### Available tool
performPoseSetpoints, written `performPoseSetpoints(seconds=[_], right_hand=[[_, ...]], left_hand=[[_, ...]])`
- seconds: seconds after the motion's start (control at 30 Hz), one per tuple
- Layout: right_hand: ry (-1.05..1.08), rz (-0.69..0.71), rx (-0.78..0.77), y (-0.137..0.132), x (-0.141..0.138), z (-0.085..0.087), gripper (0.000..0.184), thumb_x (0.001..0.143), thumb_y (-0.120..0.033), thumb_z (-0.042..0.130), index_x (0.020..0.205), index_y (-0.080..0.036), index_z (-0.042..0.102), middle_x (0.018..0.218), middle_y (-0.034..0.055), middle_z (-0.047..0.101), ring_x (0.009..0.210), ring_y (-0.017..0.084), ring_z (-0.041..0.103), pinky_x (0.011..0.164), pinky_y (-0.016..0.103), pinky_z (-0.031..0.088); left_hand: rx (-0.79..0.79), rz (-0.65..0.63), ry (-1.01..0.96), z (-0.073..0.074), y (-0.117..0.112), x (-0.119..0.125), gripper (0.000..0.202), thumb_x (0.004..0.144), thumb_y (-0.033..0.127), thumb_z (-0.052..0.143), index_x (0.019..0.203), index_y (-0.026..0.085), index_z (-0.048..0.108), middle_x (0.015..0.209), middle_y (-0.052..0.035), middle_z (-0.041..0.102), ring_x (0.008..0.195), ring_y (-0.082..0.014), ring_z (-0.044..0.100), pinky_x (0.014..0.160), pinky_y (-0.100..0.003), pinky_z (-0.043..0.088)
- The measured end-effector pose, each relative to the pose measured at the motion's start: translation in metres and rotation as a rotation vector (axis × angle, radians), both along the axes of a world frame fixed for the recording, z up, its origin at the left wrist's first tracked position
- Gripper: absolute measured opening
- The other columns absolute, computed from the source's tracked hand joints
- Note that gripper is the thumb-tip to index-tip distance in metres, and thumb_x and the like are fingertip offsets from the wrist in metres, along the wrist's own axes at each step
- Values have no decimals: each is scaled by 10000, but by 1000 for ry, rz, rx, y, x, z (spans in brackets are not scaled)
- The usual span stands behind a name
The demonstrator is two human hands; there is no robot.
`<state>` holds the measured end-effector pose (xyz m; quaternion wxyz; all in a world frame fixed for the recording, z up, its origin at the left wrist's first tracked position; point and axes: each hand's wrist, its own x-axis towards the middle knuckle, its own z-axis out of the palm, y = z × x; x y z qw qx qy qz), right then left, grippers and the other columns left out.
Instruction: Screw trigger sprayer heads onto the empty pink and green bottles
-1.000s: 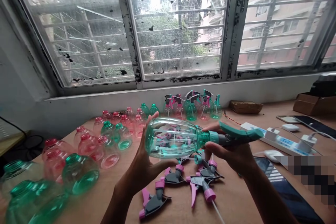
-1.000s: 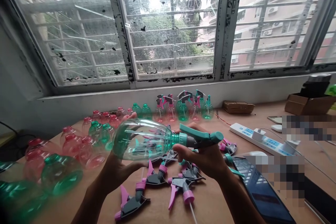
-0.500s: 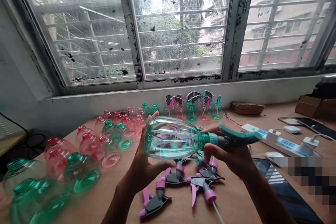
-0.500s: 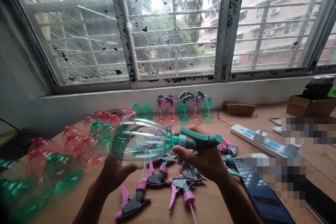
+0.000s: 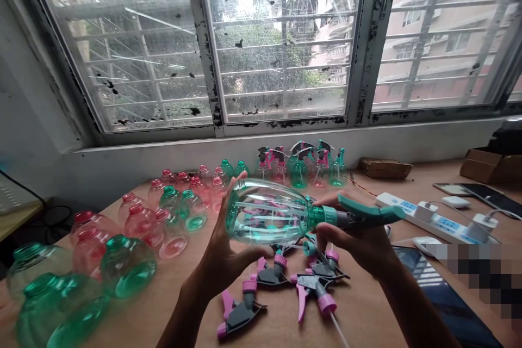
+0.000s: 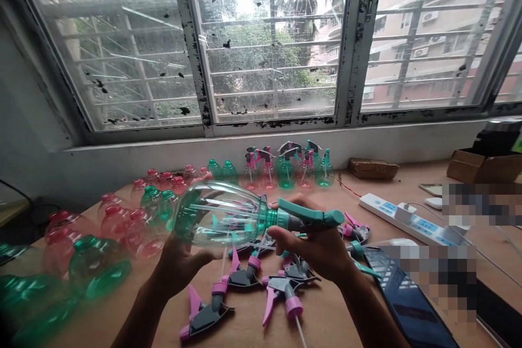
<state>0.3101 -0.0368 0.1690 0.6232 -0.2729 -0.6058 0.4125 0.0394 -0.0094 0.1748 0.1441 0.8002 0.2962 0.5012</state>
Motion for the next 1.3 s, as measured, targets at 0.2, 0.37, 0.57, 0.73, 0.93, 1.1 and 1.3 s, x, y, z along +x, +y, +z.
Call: performPoseSetpoints(seconds=[0.2,0.37,0.57,0.73,0.93,1.1,1.3], right_hand=[[27,0,19,0,2,-1,321,870,-406,953,1082,-246,773,617,-34,792,522,189,742,519,290,611],[62,16,12,0,1,-1,322,864,-404,961,1076,-252,773,613,-40,798,518,164,744,517,247,619],[32,18,72,0,5,2,304,857,-359,971,1065,-246,782,634,-47,790,519,163,753,494,247,640],[51,31,52,0,7,2,327,844,-386,979,1073,-249,790,626,-36,793,516,167,745,492,255,620],[57,53,41,-1,6,4,350,843,-423,974,1064,-229,783,632,-27,791,522,172,752,519,271,652],[13,39,131,3,10,3,291,873,-359,962,1073,-232,792,653,-33,797,542,148,768,521,218,638],[-2,86,190,8,13,-2,308,918,-292,925,1176,-303,757,703,-49,826,562,152,786,526,215,637]], left_hand=[[5,-21,-11,-5,5,0,1204,860,448,907,1733,473,78,1846,-103,211,1691,-409,247,1332,-654,338],[35,-52,-12,-8,4,-2,1262,859,432,911,1723,497,-6,1826,-143,257,1620,-413,417,1257,-625,468],[-90,-59,-9,-4,-1,-2,1099,848,522,893,1713,421,223,1812,-139,271,1580,-438,464,1290,-629,431],[-97,-79,-15,-3,-1,0,1131,855,495,898,1723,438,176,1840,-123,186,1518,-406,551,1246,-585,512],[44,-43,36,2,-1,2,830,901,522,847,1602,398,420,1840,-96,209,1506,-345,580,1244,-501,532],[107,-22,58,3,-1,1,781,925,523,820,1581,360,429,1838,-110,204,1587,-365,475,1294,-555,461],[100,-17,74,0,-1,-1,895,930,526,808,1663,347,327,1840,-133,191,1650,-424,349,1315,-647,392]])
